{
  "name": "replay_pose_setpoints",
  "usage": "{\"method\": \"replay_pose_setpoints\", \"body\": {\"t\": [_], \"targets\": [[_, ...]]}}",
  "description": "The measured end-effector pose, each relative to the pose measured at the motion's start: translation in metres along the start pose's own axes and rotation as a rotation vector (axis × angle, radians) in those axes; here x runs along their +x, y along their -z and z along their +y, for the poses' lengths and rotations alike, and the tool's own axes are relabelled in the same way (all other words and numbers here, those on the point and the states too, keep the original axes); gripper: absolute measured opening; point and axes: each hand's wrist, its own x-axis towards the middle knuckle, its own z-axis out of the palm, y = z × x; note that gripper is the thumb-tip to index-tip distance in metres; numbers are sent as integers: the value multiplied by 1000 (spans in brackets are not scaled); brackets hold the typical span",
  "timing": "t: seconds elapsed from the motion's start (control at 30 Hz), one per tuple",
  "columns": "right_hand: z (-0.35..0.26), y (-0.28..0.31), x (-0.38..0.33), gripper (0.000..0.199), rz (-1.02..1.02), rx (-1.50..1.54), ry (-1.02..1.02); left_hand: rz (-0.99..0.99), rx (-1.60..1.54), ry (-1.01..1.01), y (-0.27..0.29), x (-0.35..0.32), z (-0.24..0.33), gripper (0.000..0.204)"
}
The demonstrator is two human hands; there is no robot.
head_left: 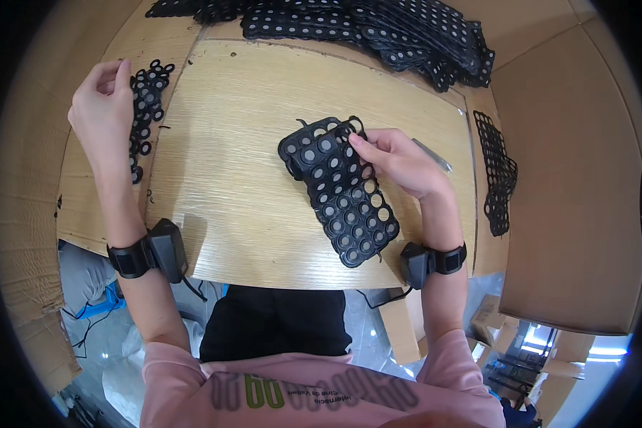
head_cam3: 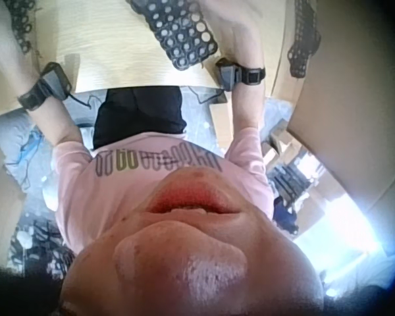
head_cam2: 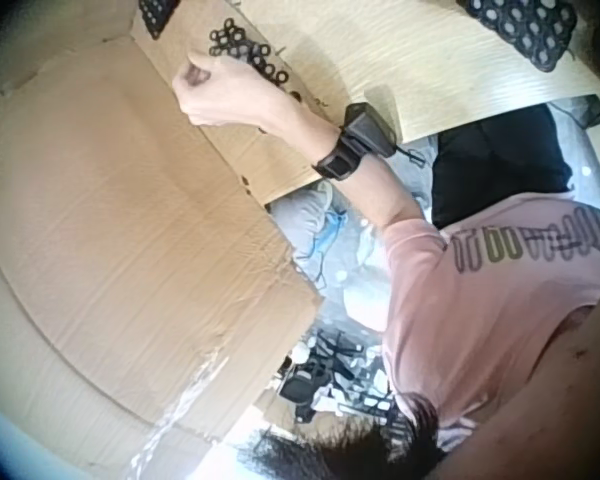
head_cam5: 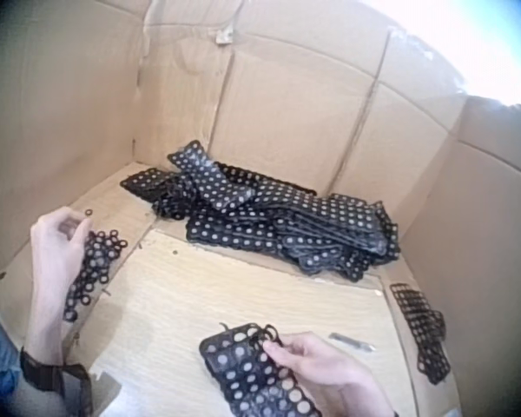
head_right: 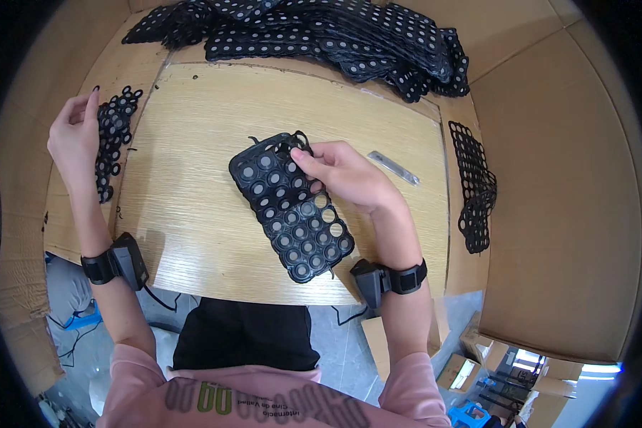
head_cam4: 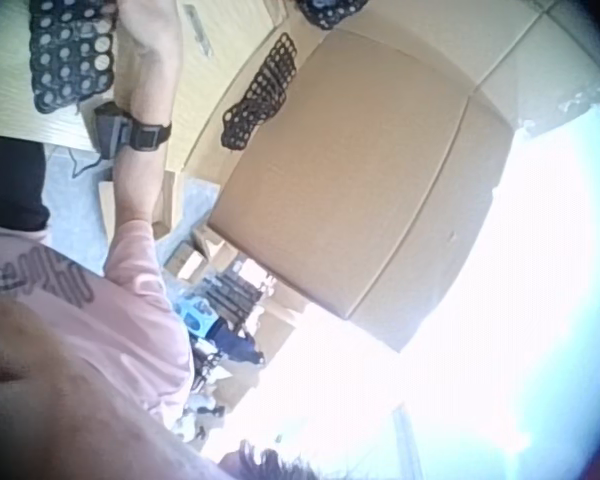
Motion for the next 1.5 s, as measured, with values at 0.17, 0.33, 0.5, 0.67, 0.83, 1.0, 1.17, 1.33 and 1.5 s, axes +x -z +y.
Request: {"method": "replay_pose_setpoints", "body": {"t": [0.17, 0.33, 0.5, 0.67, 0.83, 1.0, 1.17, 1.33, 1.5], "targets": [[-5, 5, -3, 36, 41, -32, -89, 20, 259, -159, -9, 2, -12, 21], [-13, -3, -8, 37, 104, 46, -20, -206, -514, -430, -14, -37, 44, 13], [-13, -16, -9, 36, 118, 113, 116, -714, -837, -694, -13, -91, 87, 20], [-14, -21, -14, 18, 11, 133, 271, -908, -870, -534, -16, -104, 88, 22], [-17, -28, -16, 13, 5, 83, 289, -945, -871, -461, -17, -106, 85, 21], [-17, -34, -15, 12, 9, -16, 294, -1076, -848, -278, -16, -109, 86, 22], [-18, -36, -16, 11, 7, -82, 290, -1235, -887, -60, -17, -109, 84, 17], [-17, -36, -16, 10, -37, -57, 306, -1408, -1055, 92, -21, -109, 78, 8], [-17, -31, -16, 11, -58, -131, 292, -1442, -1086, 84, -26, -106, 74, 5]]}}
